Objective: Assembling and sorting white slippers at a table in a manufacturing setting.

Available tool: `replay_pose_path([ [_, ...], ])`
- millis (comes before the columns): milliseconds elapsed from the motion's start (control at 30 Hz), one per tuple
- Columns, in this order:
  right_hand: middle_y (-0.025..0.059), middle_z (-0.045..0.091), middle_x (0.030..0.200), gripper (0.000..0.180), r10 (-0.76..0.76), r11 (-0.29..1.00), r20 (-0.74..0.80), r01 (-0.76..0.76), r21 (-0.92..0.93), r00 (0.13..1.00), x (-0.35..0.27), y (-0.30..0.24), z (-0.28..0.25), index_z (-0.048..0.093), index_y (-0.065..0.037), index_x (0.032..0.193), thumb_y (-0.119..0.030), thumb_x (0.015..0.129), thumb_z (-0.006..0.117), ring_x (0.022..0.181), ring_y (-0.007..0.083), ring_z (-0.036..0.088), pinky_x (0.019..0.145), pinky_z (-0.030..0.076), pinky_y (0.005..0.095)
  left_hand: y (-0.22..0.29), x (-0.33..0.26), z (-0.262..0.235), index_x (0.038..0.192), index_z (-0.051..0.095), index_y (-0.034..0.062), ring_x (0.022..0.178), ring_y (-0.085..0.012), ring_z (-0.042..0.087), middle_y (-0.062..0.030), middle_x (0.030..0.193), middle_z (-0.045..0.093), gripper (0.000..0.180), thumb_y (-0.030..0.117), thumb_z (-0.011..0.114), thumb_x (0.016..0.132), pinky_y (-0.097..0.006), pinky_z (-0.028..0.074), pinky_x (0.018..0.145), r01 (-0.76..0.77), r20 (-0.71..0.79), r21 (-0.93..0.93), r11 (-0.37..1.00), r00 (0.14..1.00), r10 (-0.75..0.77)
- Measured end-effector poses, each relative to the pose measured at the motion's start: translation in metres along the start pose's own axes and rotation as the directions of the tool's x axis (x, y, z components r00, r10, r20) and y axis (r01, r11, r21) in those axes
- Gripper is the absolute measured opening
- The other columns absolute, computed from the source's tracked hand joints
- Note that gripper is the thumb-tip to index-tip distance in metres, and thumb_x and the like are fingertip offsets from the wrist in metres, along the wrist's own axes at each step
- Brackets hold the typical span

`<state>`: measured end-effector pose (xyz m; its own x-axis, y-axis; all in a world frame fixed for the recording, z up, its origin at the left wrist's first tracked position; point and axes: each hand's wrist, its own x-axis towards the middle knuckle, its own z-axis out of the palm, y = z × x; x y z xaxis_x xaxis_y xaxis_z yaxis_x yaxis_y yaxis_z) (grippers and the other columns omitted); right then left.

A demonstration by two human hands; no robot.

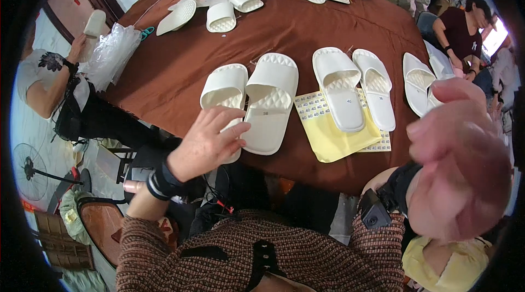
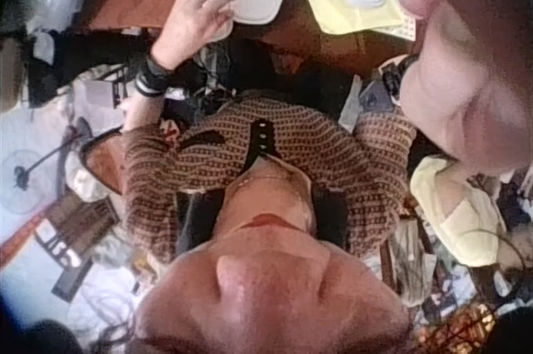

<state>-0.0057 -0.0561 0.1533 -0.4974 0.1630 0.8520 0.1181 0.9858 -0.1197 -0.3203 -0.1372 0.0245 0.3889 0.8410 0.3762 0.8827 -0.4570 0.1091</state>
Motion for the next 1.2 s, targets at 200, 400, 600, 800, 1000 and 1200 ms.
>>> replay_pose_path([
  [200, 0.0119, 0.065, 0.082, 0.02, 0.061, 0.998, -0.045, -0.062, -0.013, 0.997, 0.018, 0.001, 0.06, 0.067, 0.004, 0.094, 0.005, 0.08, 0.054, 0.072, 0.0199, 0.06, 0.072, 0.049, 0.0334, 0.006, -0.021, 0.052, 0.108, 0.065, 0.0065, 0.109, -0.03, 0.055, -0.0102, 0.118, 0.059, 0.031, 0.015, 0.072, 0.078, -0.042, 0.043, 0.094, 0.06, -0.144, -0.13, 0.99, 0.986, -0.079],
  [400, 0.0165, 0.066, 0.088, 0.019, 0.329, 0.898, 0.287, -0.393, 0.201, 0.9, 0.004, 0.031, 0.12, 0.064, -0.001, 0.102, 0.002, 0.085, 0.055, 0.078, 0.0308, 0.064, 0.07, 0.05, 0.0351, 0.008, -0.025, 0.056, 0.11, 0.066, 0.008, 0.11, -0.03, 0.054, -0.0081, 0.118, 0.06, 0.033, 0.015, 0.071, 0.078, -0.043, 0.043, 0.094, 0.096, -0.185, -0.128, 0.987, 0.976, -0.118],
  [600, 0.0215, 0.066, 0.097, 0.019, 0.442, 0.748, 0.477, -0.606, 0.271, 0.76, -0.053, 0.03, 0.178, 0.06, 0.003, 0.105, -0.006, 0.091, 0.052, 0.09, 0.0366, 0.065, 0.078, 0.051, 0.0392, 0.008, -0.03, 0.062, 0.109, 0.067, 0.0091, 0.109, -0.0278, 0.055, -0.0066, 0.115, 0.061, 0.033, 0.016, 0.072, 0.077, -0.042, 0.042, 0.093, 0.093, -0.227, -0.16, 0.983, 0.966, -0.128],
  [800, 0.0167, 0.067, 0.101, 0.023, 0.495, 0.78, 0.407, -0.599, 0.181, 0.768, -0.073, 0.032, 0.204, 0.058, 0.003, 0.111, -0.001, 0.089, 0.051, 0.091, 0.0238, 0.067, 0.081, 0.052, 0.0329, 0.009, -0.032, 0.063, 0.105, 0.068, 0.0104, 0.108, -0.027, 0.055, -0.0049, 0.114, 0.062, 0.027, 0.017, 0.071, 0.079, -0.041, 0.042, 0.094, 0.124, -0.28, -0.148, 0.981, 0.946, -0.162],
  [1000, 0.016, 0.066, 0.098, 0.023, 0.575, 0.741, 0.295, -0.639, 0.208, 0.763, -0.094, 0.046, 0.221, 0.058, 0.003, 0.109, 0.001, 0.087, 0.051, 0.087, 0.0226, 0.065, 0.08, 0.051, 0.0321, 0.009, -0.03, 0.067, 0.105, 0.07, 0.0122, 0.109, -0.0264, 0.055, -0.0032, 0.113, 0.063, 0.025, 0.017, 0.07, 0.08, -0.04, 0.041, 0.094, 0.139, -0.275, -0.171, 0.975, 0.944, -0.182],
  [1200, 0.0178, 0.064, 0.097, 0.021, 0.52, 0.813, 0.229, -0.559, 0.163, 0.823, -0.096, 0.045, 0.228, 0.057, 0.003, 0.104, 0.003, 0.085, 0.051, 0.091, 0.0296, 0.063, 0.082, 0.05, 0.0368, 0.008, -0.028, 0.073, 0.099, 0.07, 0.012, 0.104, -0.0253, 0.056, -0.002, 0.109, 0.064, 0.02, 0.018, 0.07, 0.08, -0.039, 0.042, 0.092, 0.146, -0.333, -0.14, 0.979, 0.924, -0.186],
])
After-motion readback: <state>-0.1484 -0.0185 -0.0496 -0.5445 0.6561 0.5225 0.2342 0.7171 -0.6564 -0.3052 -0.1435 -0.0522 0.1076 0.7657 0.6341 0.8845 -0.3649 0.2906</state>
